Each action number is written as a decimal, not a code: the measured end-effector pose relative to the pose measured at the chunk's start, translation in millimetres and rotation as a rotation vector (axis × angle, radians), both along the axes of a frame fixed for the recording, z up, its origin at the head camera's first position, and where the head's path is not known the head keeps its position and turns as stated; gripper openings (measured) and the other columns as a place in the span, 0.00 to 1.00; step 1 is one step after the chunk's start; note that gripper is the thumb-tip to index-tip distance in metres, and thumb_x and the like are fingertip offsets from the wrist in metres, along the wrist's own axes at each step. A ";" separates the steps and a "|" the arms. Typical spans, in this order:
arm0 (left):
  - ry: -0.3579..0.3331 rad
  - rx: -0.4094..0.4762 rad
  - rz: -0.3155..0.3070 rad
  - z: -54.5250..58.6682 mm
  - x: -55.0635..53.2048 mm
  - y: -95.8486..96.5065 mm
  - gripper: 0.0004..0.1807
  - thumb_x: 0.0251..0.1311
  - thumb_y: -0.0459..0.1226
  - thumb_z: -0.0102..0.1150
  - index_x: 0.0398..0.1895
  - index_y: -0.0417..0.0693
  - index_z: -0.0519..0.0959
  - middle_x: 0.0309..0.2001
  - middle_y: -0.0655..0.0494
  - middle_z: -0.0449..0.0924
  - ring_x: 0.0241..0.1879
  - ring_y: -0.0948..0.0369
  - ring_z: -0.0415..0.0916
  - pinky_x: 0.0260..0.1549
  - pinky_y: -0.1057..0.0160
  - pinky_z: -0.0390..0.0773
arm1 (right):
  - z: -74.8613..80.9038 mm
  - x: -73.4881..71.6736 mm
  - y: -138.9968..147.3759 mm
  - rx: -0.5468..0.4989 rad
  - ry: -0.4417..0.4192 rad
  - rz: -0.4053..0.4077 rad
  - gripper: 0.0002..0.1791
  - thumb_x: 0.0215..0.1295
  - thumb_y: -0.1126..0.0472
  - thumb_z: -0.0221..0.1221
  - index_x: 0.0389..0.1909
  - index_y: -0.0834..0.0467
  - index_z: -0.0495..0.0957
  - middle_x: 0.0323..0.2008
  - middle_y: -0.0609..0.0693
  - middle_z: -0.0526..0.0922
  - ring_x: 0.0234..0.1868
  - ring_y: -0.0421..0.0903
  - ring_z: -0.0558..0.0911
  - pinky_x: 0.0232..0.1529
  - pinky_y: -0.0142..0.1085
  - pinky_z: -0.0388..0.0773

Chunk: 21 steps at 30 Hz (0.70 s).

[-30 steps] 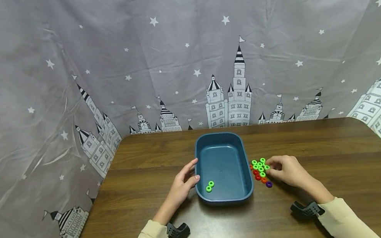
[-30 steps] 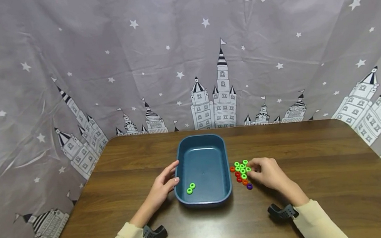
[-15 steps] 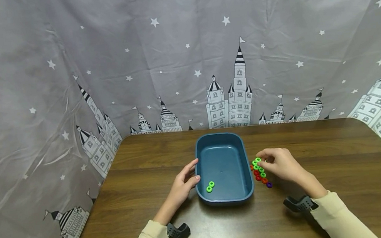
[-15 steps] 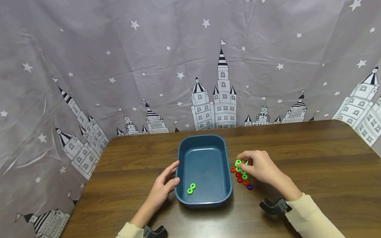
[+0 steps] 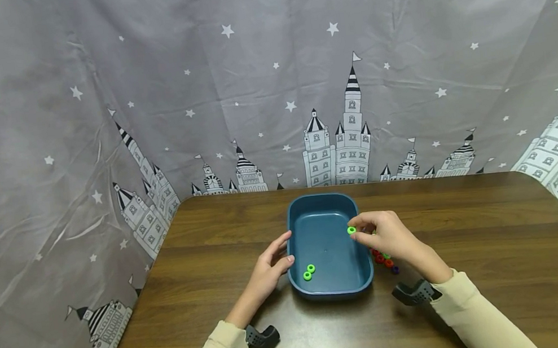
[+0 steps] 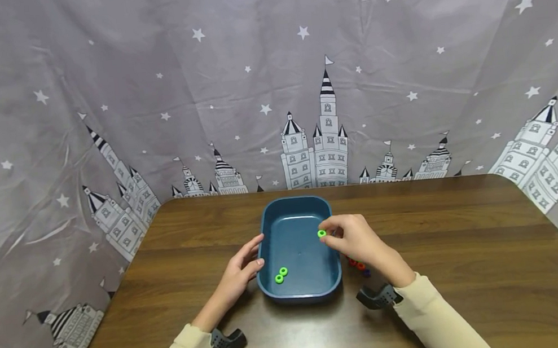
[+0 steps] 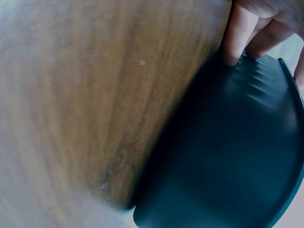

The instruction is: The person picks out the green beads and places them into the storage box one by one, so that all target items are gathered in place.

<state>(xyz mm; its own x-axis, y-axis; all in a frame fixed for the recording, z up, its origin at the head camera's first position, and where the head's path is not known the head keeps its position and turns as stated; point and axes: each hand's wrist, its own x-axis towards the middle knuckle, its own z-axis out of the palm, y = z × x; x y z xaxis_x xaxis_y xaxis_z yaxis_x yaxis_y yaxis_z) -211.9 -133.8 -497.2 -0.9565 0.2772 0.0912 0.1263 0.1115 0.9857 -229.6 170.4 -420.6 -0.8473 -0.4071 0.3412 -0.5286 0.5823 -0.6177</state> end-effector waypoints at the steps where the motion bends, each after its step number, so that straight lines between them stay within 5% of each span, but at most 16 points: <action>1: 0.000 0.001 0.002 0.0 0.1 0.1 0.32 0.70 0.31 0.55 0.77 0.45 0.64 0.71 0.31 0.68 0.65 0.37 0.75 0.54 0.52 0.85 | 0.4 -0.1 -3.8 0.000 -0.004 0.006 0.09 0.61 0.68 0.67 0.42 0.63 0.87 0.29 0.48 0.87 0.28 0.34 0.79 0.29 0.28 0.78; 21: 0.002 0.002 -0.004 0.5 -0.4 0.4 0.32 0.70 0.31 0.55 0.77 0.44 0.63 0.71 0.31 0.68 0.65 0.37 0.74 0.54 0.51 0.85 | -6.3 0.3 -62.1 0.104 -0.055 0.148 0.11 0.62 0.63 0.67 0.44 0.62 0.87 0.32 0.48 0.88 0.29 0.34 0.77 0.29 0.26 0.75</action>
